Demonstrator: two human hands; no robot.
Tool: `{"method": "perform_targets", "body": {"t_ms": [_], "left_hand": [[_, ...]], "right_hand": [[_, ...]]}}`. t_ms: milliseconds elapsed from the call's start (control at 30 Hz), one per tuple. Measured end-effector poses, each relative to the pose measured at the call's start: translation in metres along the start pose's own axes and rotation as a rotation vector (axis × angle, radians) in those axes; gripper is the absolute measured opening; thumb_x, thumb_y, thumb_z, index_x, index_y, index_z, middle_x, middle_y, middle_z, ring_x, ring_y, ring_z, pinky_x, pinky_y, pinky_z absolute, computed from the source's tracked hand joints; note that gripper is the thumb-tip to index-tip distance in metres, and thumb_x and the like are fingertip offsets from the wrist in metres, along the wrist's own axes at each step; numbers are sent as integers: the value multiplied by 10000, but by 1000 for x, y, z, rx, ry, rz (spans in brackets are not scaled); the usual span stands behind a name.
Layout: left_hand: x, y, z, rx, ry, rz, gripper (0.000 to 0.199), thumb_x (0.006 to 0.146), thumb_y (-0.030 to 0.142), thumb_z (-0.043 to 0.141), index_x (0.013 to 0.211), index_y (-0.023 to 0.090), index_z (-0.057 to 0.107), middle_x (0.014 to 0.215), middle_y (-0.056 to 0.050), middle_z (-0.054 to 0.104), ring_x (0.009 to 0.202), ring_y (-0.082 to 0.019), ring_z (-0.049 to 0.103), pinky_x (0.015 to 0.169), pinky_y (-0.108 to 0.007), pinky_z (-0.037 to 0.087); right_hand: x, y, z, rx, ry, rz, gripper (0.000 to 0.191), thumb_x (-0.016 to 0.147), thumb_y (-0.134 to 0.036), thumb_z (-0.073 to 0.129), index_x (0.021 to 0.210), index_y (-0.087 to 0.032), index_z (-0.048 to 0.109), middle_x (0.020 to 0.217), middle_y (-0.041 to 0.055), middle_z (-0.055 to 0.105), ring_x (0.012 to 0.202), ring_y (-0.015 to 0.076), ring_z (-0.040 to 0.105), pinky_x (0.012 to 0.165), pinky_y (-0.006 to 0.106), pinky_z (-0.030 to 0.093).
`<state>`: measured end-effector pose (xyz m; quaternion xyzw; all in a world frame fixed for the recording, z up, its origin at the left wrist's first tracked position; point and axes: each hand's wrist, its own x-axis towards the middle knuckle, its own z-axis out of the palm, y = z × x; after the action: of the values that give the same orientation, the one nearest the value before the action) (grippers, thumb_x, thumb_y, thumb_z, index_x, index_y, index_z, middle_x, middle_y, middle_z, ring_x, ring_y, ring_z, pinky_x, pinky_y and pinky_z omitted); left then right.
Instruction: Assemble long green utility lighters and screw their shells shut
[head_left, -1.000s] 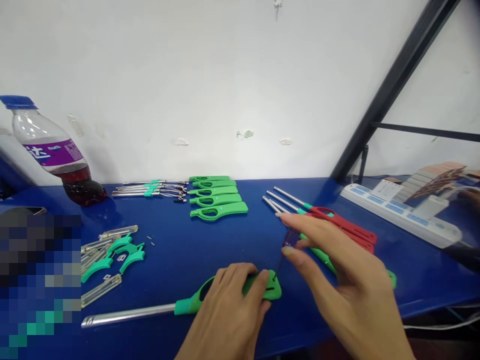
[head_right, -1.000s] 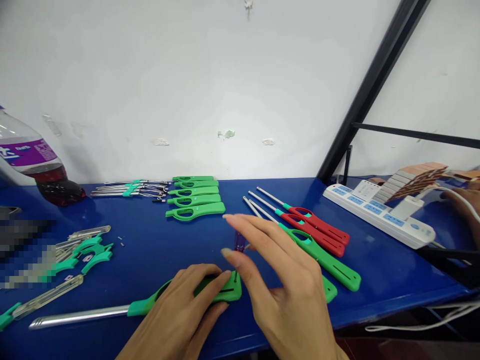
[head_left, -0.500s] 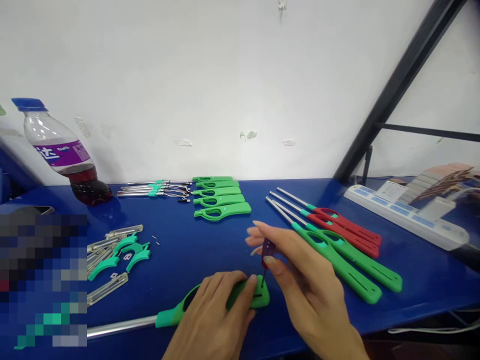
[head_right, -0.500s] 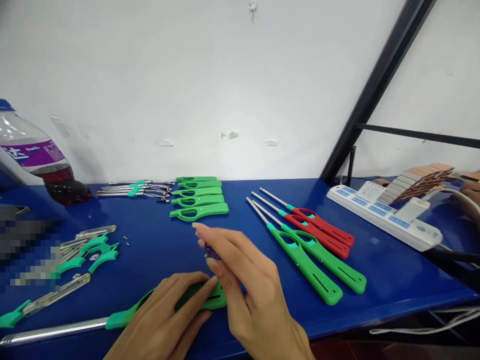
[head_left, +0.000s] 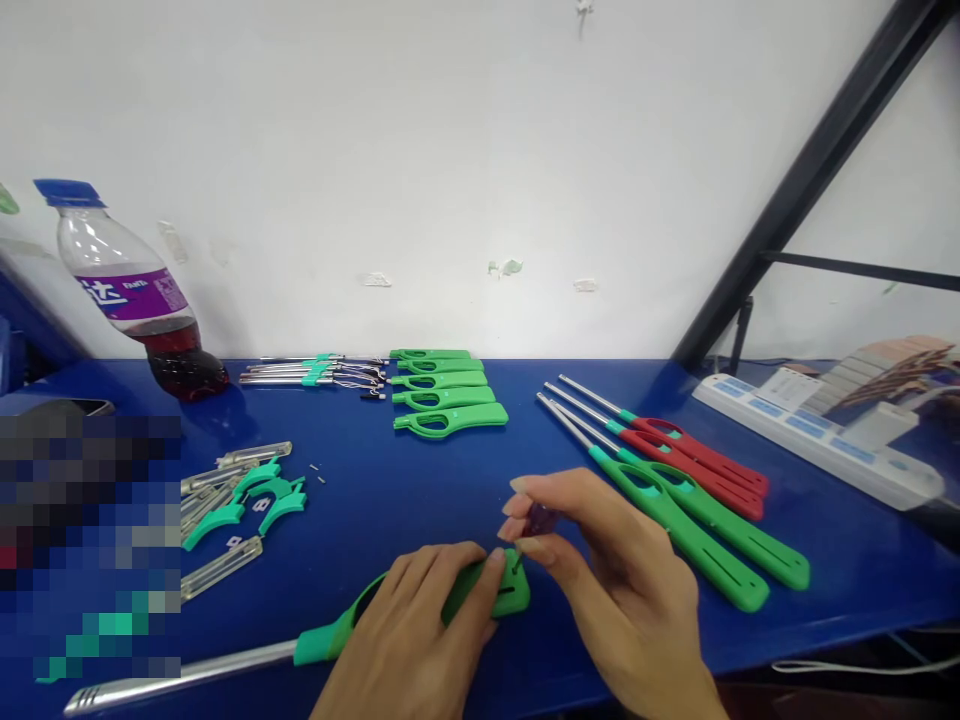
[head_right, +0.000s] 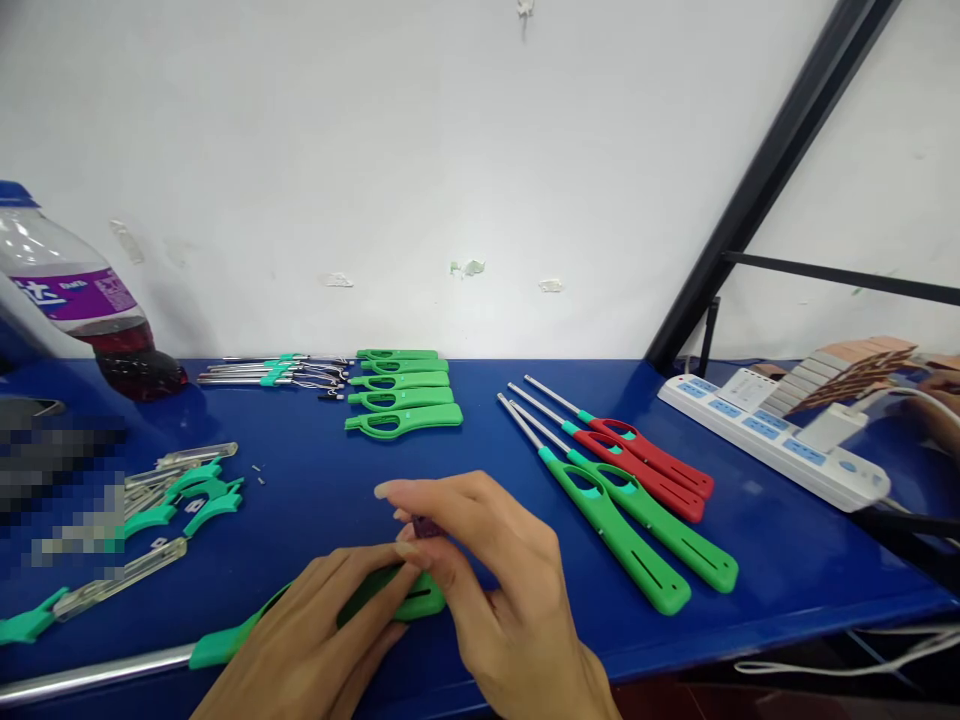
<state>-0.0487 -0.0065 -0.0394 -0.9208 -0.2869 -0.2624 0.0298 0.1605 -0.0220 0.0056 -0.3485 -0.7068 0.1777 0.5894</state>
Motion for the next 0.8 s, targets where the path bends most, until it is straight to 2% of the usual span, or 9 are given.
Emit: {"method": "perform_targets", "body": {"t_ms": [100, 167, 267, 367, 500, 567, 700, 733, 800], "left_hand": [[1, 1, -3, -10, -38, -17, 416, 1116, 128, 431, 1512, 176, 549, 1255, -126, 747, 1075, -291, 747, 848, -407, 648], [2, 0, -5, -22, -64, -18, 419, 1110, 131, 441, 1511, 180, 553, 1236, -124, 745, 1046, -291, 744, 829, -411, 646], [3, -3, -9, -48, -102, -11, 418, 1107, 141, 470, 1516, 180, 549, 1239, -123, 737, 1033, -292, 737, 836, -419, 644], [3, -4, -11, -61, -123, -20, 437, 1104, 139, 488, 1536, 189, 535, 1264, -124, 730, 1049, -295, 730, 851, -421, 641], [4, -3, -12, -79, -136, -35, 444, 1097, 131, 505, 1534, 204, 539, 1267, -112, 729, 1056, -292, 724, 866, -426, 638], [6, -3, -12, -94, -130, -41, 452, 1088, 122, 520, 1531, 212, 540, 1268, -103, 727, 1058, -289, 721, 874, -432, 638], [10, -3, -12, -124, -120, -57, 448, 1058, 96, 557, 1487, 225, 564, 1258, -80, 726, 1041, -278, 713, 870, -436, 634], [10, -3, -13, -136, -120, -60, 453, 1047, 83, 565, 1476, 229, 568, 1251, -73, 727, 1028, -273, 710, 864, -433, 633], [11, -3, -14, -163, -119, -66, 465, 1027, 60, 572, 1455, 242, 577, 1236, -60, 727, 1009, -262, 704, 855, -421, 628]], "right_hand": [[0, 1, 1, -190, 68, -107, 542, 1008, -58, 683, 1463, -354, 669, 1084, -21, 724, 921, 116, 705, 836, 231, 615], [0, 1, 1, -251, 60, -138, 566, 1029, -66, 629, 1528, -334, 615, 1198, 8, 733, 1038, 143, 718, 875, 257, 623], [-1, 2, 1, -209, 14, -121, 622, 1059, -23, 516, 1590, -345, 538, 1374, 11, 724, 1195, 154, 717, 961, 283, 619], [-2, 5, 2, -179, 64, -108, 600, 1040, -11, 591, 1531, -354, 596, 1226, -9, 743, 1009, 128, 727, 888, 265, 616], [-3, 7, 0, -204, 167, -134, 517, 948, -55, 783, 1376, -331, 688, 1022, -23, 671, 841, 134, 627, 766, 269, 580], [-4, 6, 0, -216, 128, -145, 485, 973, -114, 770, 1399, -326, 676, 1044, -11, 660, 855, 142, 625, 778, 280, 586], [-6, 3, 1, -148, -31, -90, 593, 1081, -103, 523, 1614, -364, 509, 1341, 36, 686, 1120, 172, 699, 945, 324, 615], [-6, 3, 2, -103, -53, -71, 628, 1083, -76, 493, 1631, -383, 481, 1365, 25, 694, 1124, 162, 710, 954, 320, 617], [-6, 3, 4, -37, -52, -35, 634, 1071, -49, 524, 1593, -410, 521, 1244, -9, 732, 1018, 135, 722, 905, 290, 621]]}}
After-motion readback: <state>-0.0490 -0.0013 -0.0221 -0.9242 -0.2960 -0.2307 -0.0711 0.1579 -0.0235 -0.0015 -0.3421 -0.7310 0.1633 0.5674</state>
